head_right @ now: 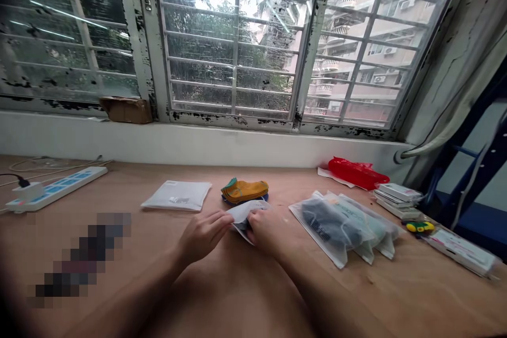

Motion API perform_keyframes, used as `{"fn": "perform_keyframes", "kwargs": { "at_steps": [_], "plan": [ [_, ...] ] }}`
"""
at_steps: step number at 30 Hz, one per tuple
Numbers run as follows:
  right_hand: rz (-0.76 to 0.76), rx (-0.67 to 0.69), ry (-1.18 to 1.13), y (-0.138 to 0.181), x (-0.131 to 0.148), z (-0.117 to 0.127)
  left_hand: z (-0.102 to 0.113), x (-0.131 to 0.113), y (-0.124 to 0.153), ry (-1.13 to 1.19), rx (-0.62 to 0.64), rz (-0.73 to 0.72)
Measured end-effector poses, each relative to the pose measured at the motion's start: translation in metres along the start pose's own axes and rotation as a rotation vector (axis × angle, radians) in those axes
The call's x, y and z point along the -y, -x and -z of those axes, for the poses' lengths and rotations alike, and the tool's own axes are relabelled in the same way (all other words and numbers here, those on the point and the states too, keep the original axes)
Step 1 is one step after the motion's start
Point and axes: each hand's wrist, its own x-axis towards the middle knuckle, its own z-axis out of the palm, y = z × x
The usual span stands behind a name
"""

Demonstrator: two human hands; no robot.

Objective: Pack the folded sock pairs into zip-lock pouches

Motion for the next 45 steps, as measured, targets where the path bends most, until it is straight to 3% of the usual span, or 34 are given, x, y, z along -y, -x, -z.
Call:
{"fn": "perform_keyframes", "kwargs": {
  "at_steps": [5,8,10,13,16,19,21,23,26,28,31,34,37,39,42,45],
  "plan": [
    [0.032,-0.121,-0.158,0.002,-0.012,0.008,0.004,0.008,0.001,-0.040,0.018,-0.004],
    [0.116,-0.161,-0.421,0.010,-0.031,0.022,0.006,0.012,0.001,-0.032,0.021,0.004],
    [0.095,-0.158,-0.648,0.014,-0.043,0.031,0.008,0.012,0.000,-0.014,0.022,0.009],
    [-0.050,-0.195,-1.111,0.014,-0.055,0.036,0.012,0.009,-0.001,0.051,0.072,0.011],
    [-0.285,-0.306,-1.564,0.005,-0.062,0.036,0.015,0.006,-0.001,0.212,0.222,-0.007],
    [-0.544,-0.255,-1.751,-0.005,-0.066,0.035,0.012,0.003,0.003,0.448,0.418,-0.005],
    [-0.680,-0.166,-1.738,-0.009,-0.067,0.033,0.005,0.002,0.007,0.581,0.484,0.068],
    [-0.721,-0.069,-1.661,-0.011,-0.064,0.028,-0.001,0.000,0.009,0.657,0.394,0.212],
    [-0.480,0.123,-1.384,-0.012,-0.052,0.023,-0.005,-0.002,0.004,0.753,0.061,0.435],
    [-0.205,0.247,-1.132,-0.014,-0.041,0.023,-0.003,-0.003,-0.003,0.868,-0.013,0.550],
    [0.074,0.346,-0.933,-0.020,-0.030,0.029,0.003,-0.002,-0.016,1.047,0.213,0.703],
    [0.087,0.378,-1.014,-0.024,-0.029,0.034,0.007,0.004,-0.027,1.257,0.424,0.873],
    [0.050,0.471,-1.270,-0.024,-0.041,0.030,0.006,0.016,-0.034,1.425,0.423,1.061],
    [0.045,0.561,-1.401,-0.025,-0.055,0.024,0.004,0.029,-0.039,1.416,0.391,1.143],
    [-0.029,0.589,-1.445,-0.033,-0.082,0.013,0.002,0.057,-0.050,1.368,0.413,1.132],
    [-0.102,0.381,-1.369,-0.051,-0.110,0.007,-0.001,0.089,-0.066,1.288,0.435,0.956]
  ]
}}
